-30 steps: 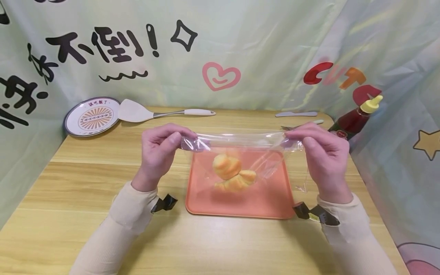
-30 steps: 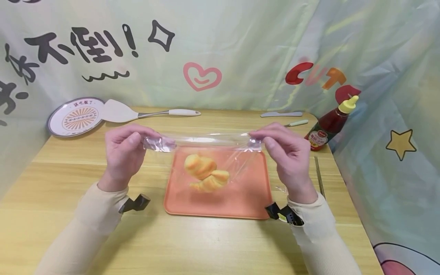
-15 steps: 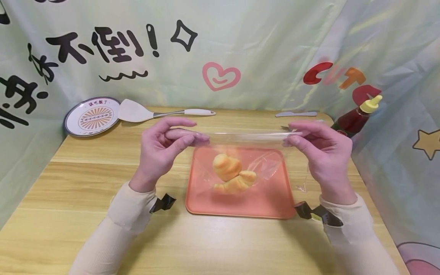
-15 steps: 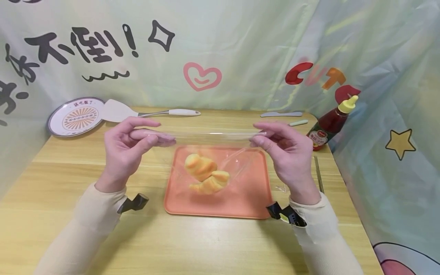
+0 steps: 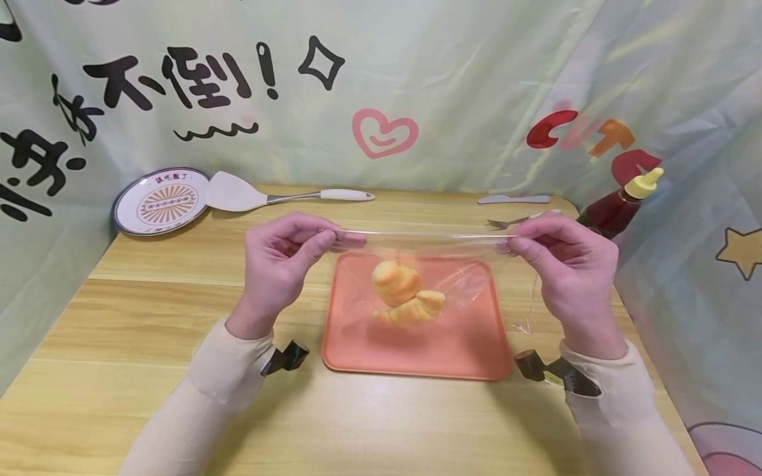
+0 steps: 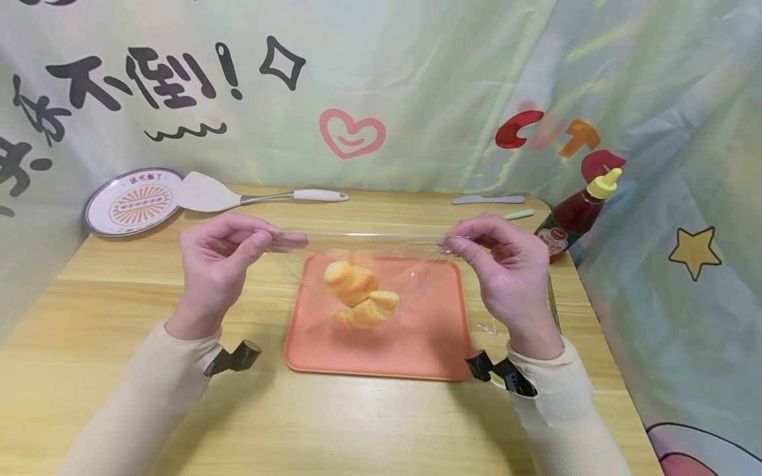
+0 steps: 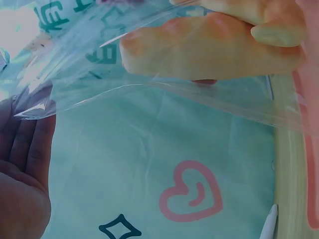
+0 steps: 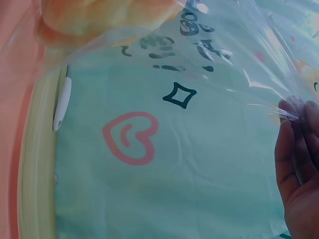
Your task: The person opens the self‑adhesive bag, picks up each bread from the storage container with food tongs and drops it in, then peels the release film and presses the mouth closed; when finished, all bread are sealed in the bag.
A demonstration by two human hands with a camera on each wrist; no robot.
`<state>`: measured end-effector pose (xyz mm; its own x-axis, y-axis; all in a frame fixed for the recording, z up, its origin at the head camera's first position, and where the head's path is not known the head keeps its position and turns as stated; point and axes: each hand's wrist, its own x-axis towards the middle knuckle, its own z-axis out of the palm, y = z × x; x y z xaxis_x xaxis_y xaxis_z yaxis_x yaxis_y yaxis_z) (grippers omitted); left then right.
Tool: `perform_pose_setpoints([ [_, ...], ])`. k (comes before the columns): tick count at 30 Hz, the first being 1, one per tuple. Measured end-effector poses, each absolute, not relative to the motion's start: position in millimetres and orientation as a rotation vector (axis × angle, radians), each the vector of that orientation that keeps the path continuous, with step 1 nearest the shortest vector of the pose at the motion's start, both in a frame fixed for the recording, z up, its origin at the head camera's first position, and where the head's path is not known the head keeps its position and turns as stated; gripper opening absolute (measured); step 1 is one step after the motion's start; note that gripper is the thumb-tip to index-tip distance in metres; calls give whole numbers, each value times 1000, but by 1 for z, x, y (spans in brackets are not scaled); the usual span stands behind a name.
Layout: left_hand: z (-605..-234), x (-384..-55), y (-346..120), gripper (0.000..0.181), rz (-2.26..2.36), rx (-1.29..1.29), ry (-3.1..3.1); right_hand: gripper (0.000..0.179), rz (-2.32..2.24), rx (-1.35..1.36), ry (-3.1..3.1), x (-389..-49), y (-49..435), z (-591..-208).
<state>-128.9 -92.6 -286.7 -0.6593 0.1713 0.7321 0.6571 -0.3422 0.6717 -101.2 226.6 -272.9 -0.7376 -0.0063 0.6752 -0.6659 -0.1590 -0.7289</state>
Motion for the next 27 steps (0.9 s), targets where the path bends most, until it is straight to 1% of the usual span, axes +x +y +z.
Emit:
perform_pose_setpoints([
  [7, -286, -127, -87, 28, -2037, -1031, -1558, 12, 1904, 756, -1667, -103, 227, -273],
  [16, -283, -122, -82, 25, -2036, -1025, -1519, 13, 1889, 720, -1776, -102, 230, -272],
  [21, -276, -121, -76, 18, -1980, -1045, -1539, 10, 1815, 733, -1870, -106, 235, -271],
  [27, -267, -117, -71, 10, -1932, -1019, -1610, 16, 1678, 649, -2107, -106, 239, -268],
])
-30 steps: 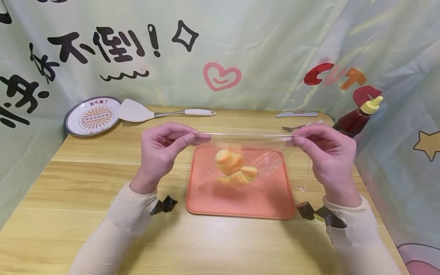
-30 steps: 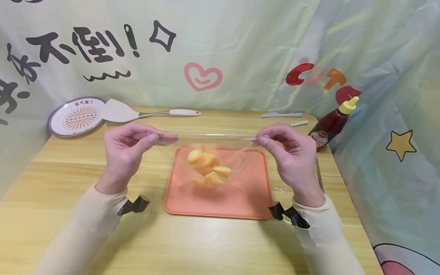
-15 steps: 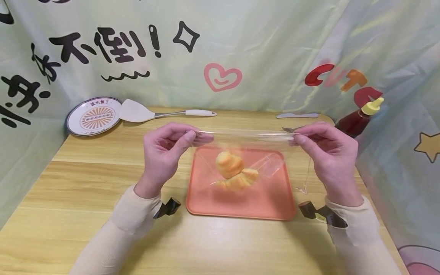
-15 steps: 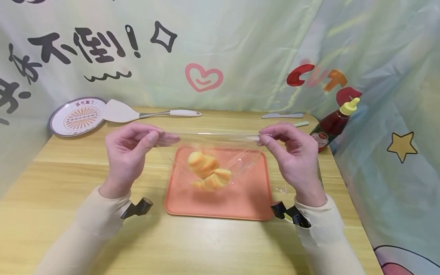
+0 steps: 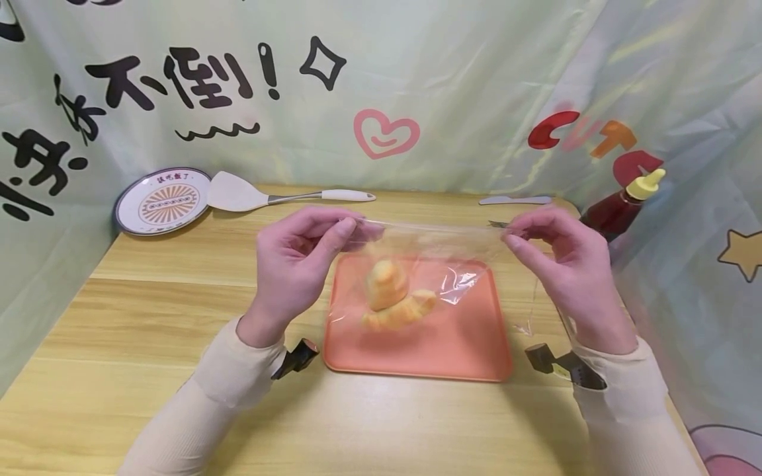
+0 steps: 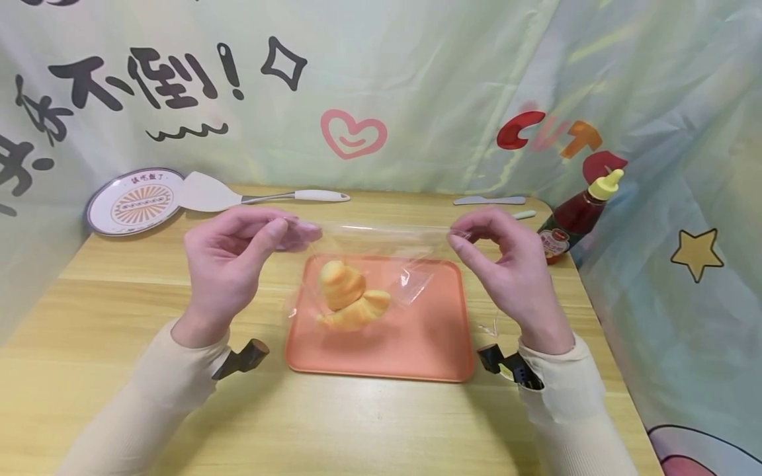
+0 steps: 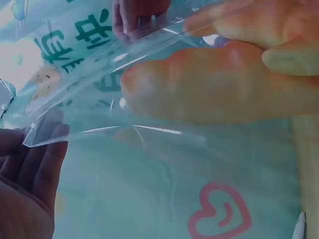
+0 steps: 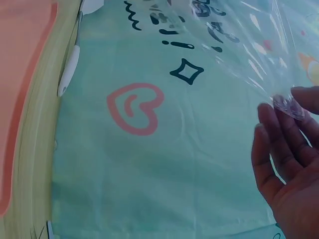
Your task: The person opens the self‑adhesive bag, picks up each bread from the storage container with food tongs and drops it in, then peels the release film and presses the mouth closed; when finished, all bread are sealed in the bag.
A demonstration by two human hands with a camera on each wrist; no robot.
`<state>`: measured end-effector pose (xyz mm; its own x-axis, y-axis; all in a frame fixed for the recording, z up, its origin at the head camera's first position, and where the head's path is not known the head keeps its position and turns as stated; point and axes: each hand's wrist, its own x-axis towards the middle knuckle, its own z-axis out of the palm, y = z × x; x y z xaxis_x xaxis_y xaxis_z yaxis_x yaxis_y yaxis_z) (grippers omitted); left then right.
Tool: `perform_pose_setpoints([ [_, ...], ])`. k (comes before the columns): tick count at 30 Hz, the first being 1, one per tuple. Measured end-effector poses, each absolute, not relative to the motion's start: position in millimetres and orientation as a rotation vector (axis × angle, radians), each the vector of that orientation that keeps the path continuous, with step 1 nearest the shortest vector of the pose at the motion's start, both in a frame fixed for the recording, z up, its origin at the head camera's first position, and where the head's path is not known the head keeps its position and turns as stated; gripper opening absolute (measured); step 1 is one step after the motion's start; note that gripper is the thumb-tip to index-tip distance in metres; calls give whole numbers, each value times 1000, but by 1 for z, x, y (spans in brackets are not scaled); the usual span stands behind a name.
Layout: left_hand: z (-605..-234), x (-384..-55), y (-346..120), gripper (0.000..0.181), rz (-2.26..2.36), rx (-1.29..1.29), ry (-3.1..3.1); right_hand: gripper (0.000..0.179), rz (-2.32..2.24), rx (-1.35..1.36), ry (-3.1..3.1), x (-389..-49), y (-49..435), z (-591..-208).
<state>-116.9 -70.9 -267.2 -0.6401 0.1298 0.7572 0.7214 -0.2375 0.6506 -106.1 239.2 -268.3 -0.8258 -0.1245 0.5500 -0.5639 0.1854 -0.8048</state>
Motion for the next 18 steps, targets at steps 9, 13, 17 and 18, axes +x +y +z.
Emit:
perform_pose_setpoints([
  [9, -261, -109, -65, 8, -1695, -1027, -1770, 20, 1016, 809, -2278, -95, 221, -251],
  [13, -256, -106, -63, 8, -1514, -1089, -1810, 37, 835, 949, -2188, -82, 195, -234],
  [17, -255, -103, -60, 13, -1469, -1136, -1814, 40, 784, 1064, -2138, -78, 171, -223],
  [18, -255, -103, -60, 14, -1471, -1138, -1815, 39, 778, 1083, -2136, -78, 167, -222],
])
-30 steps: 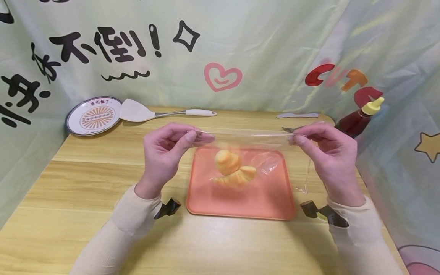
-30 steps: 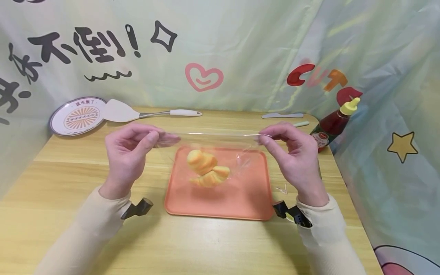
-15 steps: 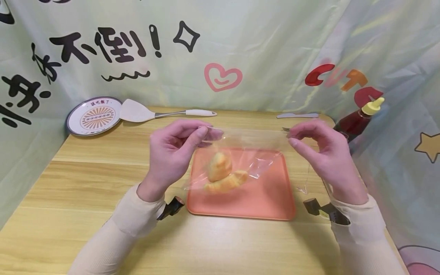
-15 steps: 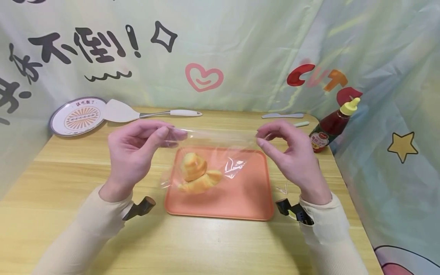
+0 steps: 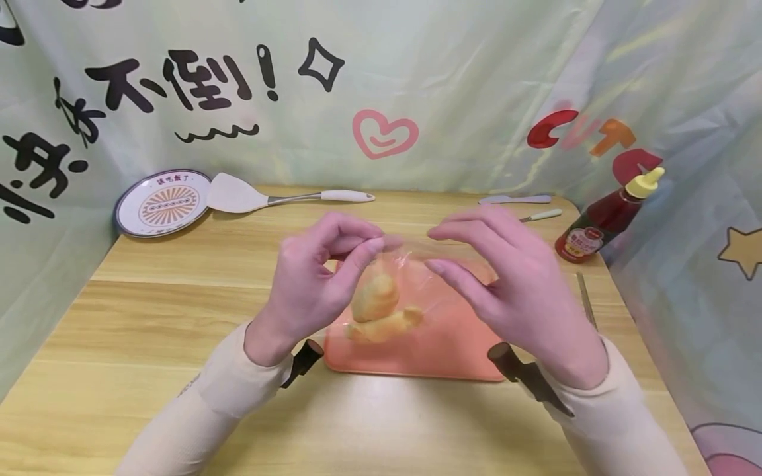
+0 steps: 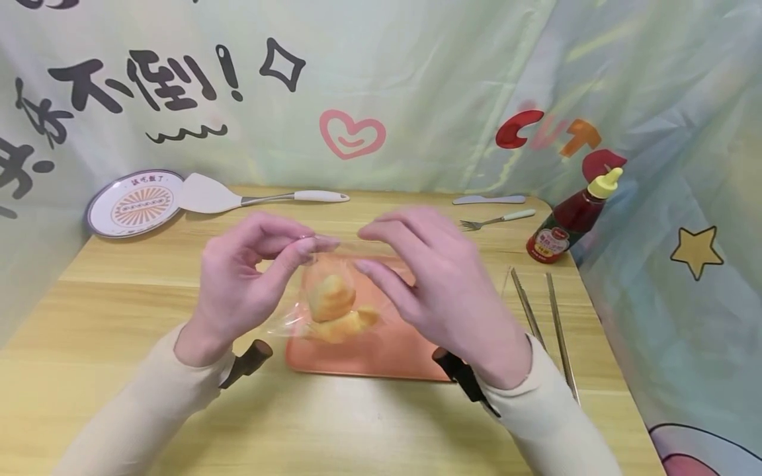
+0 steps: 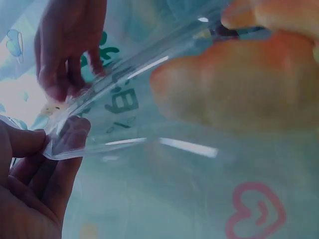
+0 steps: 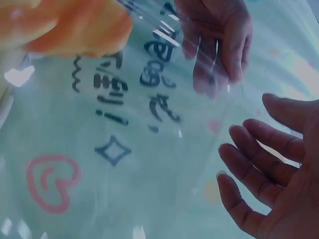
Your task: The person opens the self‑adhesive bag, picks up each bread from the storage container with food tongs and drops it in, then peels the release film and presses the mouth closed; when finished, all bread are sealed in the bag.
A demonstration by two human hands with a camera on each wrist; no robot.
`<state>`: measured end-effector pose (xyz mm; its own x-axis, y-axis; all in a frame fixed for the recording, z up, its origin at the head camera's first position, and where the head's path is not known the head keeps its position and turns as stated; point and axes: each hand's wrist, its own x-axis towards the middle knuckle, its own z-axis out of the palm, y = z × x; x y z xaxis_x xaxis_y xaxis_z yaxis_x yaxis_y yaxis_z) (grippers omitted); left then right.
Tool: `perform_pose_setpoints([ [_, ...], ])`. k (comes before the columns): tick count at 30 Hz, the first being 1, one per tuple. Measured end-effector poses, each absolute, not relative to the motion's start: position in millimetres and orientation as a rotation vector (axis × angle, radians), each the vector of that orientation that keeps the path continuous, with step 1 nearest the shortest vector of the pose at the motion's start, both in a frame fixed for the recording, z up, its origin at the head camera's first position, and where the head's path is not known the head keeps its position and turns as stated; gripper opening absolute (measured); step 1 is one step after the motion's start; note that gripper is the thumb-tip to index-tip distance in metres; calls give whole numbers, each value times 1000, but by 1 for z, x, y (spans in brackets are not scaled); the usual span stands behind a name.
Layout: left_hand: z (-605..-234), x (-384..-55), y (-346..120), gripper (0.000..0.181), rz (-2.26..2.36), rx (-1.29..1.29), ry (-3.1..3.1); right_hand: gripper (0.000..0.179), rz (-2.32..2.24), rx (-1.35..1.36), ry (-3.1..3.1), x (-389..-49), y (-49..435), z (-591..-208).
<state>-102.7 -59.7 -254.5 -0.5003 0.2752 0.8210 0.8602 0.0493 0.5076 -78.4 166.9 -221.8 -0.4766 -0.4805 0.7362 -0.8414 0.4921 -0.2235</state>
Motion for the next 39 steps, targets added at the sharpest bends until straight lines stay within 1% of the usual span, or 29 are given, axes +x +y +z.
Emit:
perform_pose_setpoints([
  [2, -255, -102, -58, 13, -1470, -1134, -1812, 32, 782, 1115, -2136, -81, 159, -220],
  [6, -257, -100, -56, 10, -1459, -1104, -1796, 10, 840, 1162, -2147, -86, 149, -220],
  [9, -257, -98, -56, 11, -1448, -1080, -1777, 10, 889, 1177, -2151, -89, 146, -220],
  [11, -257, -98, -56, 11, -1442, -1072, -1764, 5, 900, 1182, -2159, -91, 146, -221],
  [12, -258, -98, -56, 11, -1440, -1072, -1758, 6, 897, 1187, -2164, -92, 147, -222],
  [14, -258, -98, -57, 10, -1438, -1078, -1747, 16, 884, 1202, -2173, -94, 147, -223],
  [16, -258, -99, -57, 9, -1440, -1087, -1736, 19, 875, 1220, -2177, -96, 149, -224],
  [17, -257, -99, -58, 9, -1439, -1089, -1733, 18, 876, 1231, -2179, -97, 149, -225],
  [20, -257, -99, -59, 9, -1461, -1088, -1724, 7, 882, 1260, -2193, -101, 152, -226],
  [21, -257, -99, -60, 9, -1468, -1084, -1723, 7, 891, 1266, -2199, -102, 153, -227],
  [27, -258, -100, -63, 11, -1526, -1067, -1714, 15, 903, 1266, -2237, -105, 162, -229],
  [32, -259, -101, -65, 3, -1615, -1059, -1674, 18, 870, 1250, -2268, -106, 171, -232],
  [39, -260, -103, -67, 7, -1717, -1065, -1629, 19, 822, 1233, -2315, -107, 181, -239],
])
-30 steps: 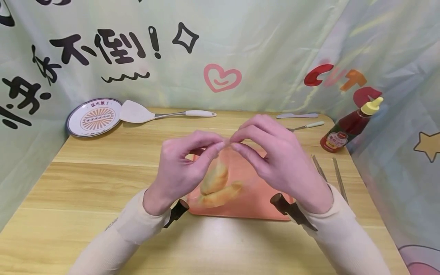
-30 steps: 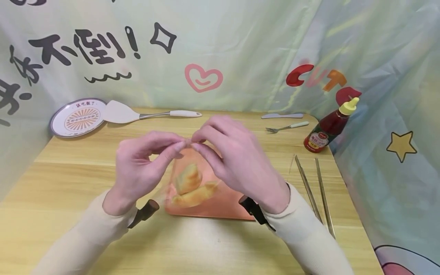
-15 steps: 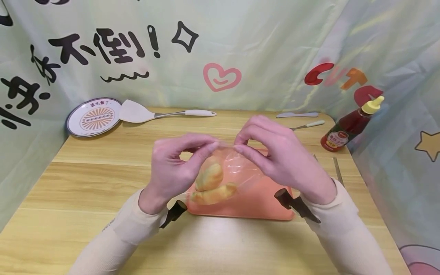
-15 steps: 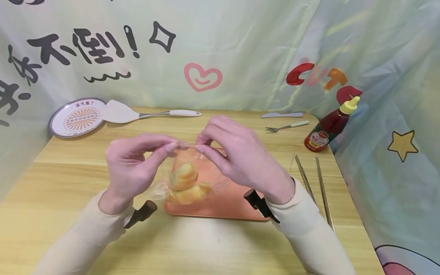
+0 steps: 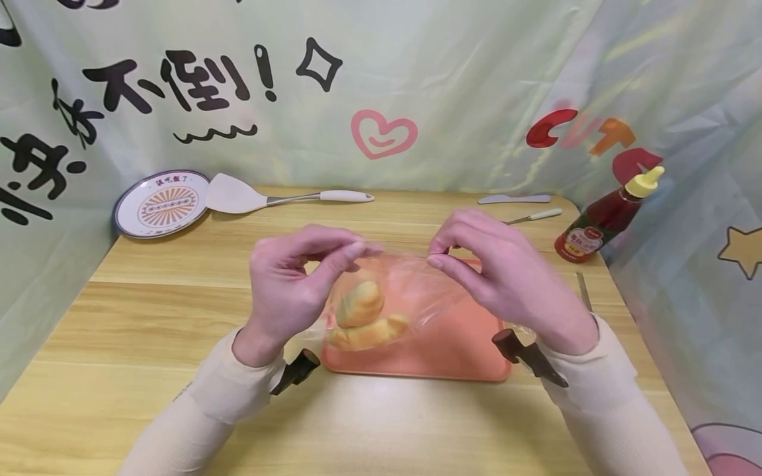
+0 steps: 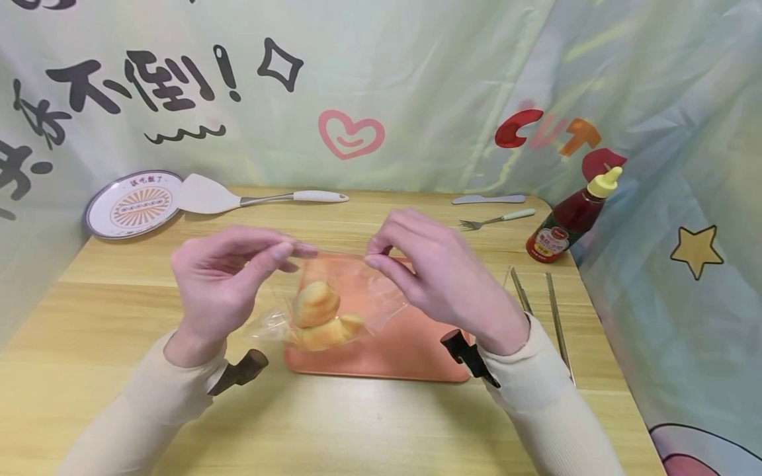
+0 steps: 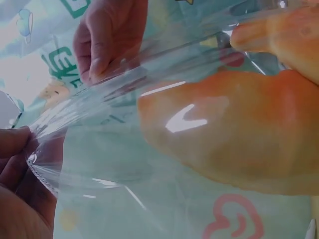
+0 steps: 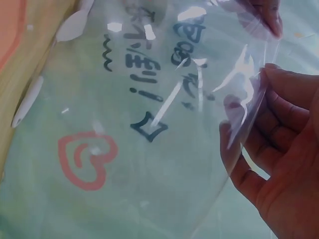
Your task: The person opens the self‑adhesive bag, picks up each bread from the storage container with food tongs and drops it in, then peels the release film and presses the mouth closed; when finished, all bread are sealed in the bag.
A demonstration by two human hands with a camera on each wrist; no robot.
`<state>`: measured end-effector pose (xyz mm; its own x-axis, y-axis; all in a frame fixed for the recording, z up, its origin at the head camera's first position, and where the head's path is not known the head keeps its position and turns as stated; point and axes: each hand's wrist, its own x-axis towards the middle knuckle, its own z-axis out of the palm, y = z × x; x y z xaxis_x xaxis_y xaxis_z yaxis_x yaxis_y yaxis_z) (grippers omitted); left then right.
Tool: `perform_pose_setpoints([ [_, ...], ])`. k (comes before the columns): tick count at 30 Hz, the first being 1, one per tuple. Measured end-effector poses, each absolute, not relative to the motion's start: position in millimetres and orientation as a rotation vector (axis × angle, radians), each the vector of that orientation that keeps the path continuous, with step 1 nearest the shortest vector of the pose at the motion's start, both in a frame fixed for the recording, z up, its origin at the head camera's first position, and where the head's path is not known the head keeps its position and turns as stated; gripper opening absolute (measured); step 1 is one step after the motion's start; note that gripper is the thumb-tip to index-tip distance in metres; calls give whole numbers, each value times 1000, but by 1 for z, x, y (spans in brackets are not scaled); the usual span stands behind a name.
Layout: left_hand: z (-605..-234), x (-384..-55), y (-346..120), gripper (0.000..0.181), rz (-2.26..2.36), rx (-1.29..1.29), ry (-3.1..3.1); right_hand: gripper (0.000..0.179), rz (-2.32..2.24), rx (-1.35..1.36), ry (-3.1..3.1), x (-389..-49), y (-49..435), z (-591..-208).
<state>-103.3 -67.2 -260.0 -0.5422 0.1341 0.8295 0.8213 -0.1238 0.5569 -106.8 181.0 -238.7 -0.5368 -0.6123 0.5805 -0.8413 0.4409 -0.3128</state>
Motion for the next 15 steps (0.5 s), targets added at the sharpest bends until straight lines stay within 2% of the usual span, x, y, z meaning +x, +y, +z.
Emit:
perform_pose_setpoints([
  [4, -261, -103, -69, 5, -1758, -1036, -1609, 22, 823, 1243, -2311, -108, 186, -243],
  [11, -263, -104, -71, 3, -1810, -989, -1585, 13, 824, 1232, -2303, -109, 195, -250],
  [15, -265, -105, -74, 7, -1828, -973, -1578, 22, 814, 1214, -2325, -109, 200, -253],
])
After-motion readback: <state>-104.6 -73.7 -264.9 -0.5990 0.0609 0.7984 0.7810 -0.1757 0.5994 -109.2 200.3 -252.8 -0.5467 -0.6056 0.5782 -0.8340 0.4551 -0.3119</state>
